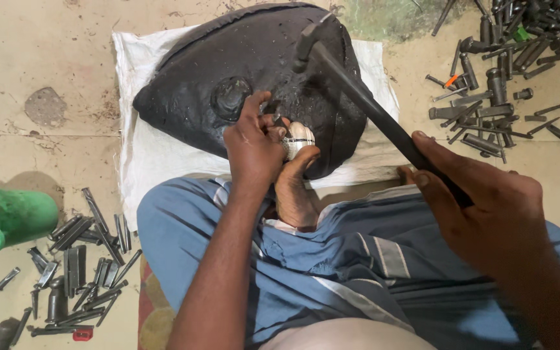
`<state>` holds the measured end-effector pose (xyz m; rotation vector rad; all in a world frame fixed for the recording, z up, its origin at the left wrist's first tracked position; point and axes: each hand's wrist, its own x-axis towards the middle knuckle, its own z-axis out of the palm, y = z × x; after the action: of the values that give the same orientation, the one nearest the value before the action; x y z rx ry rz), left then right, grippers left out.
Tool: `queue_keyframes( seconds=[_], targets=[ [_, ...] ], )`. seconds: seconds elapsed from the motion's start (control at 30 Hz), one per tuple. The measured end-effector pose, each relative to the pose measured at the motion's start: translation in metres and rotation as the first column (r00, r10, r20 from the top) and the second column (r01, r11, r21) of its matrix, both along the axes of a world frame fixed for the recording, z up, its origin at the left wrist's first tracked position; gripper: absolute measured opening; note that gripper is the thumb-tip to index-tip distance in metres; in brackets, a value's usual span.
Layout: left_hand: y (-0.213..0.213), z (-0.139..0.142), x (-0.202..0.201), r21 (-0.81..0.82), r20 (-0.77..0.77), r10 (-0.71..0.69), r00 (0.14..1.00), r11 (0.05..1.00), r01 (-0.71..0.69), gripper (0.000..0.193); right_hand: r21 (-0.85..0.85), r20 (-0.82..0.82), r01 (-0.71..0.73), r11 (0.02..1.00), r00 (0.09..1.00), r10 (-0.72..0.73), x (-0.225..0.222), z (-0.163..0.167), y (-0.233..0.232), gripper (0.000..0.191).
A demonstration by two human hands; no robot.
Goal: The person sits cross-legged on the floor and uses a hammer and chisel to shape a large dark metal object resting on a white sack. The person repeatedly strikes the chisel with the hammer to chip away material from the object's surface.
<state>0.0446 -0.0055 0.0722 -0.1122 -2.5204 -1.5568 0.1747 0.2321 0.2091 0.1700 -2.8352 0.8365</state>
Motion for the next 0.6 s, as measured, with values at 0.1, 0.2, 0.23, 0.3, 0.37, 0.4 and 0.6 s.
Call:
queue_keyframes(
  seconds=[0.1, 0.2, 0.23, 0.3, 0.37, 0.4, 0.6],
  targets=[
    [0.000, 0.000, 0.002, -0.025, -0.002, -0.005, 1.000, 1.000, 0.005, 0.051, -0.010, -0.062, -0.074, 0.997, 0.995, 0.073, -0.001, 0.003, 0.003, 0.035],
    [-0.001, 0.000, 0.003, -0.071, -0.017, 0.000, 1.000, 0.997, -0.001, 0.052, 0.104, 0.033, -0.009, 0.995, 0.999, 0.006, 0.000, 0.002, 0.015, 0.037],
    [-0.001, 0.000, 0.003, -0.075, -0.016, 0.003, 1.000, 0.997, -0.004, 0.052, 0.146, 0.058, 0.024, 0.989, 0.998, -0.032, 0.002, 0.003, 0.018, 0.039],
    [-0.001, -0.001, 0.003, -0.060, -0.030, -0.001, 1.000, 0.998, -0.001, 0.053, 0.233, 0.096, 0.086, 0.969, 0.989, -0.111, 0.006, 0.009, 0.022, 0.044],
    [-0.001, -0.003, 0.004, -0.029, -0.049, -0.011, 0.999, 1.000, 0.009, 0.054, 0.024, 0.153, 0.148, 0.989, 0.977, -0.150, 0.010, 0.024, 0.023, 0.040],
    [-0.002, -0.004, 0.004, -0.030, -0.042, -0.011, 0.999, 1.000, 0.010, 0.055, -0.048, 0.162, 0.185, 0.981, 0.971, -0.175, 0.012, 0.030, 0.018, 0.037],
    [-0.002, -0.009, 0.005, -0.036, -0.125, -0.032, 0.992, 0.999, 0.027, 0.059, 0.153, 0.193, -0.076, 0.985, 0.980, 0.046, -0.011, 0.012, -0.016, 0.051]
  ],
)
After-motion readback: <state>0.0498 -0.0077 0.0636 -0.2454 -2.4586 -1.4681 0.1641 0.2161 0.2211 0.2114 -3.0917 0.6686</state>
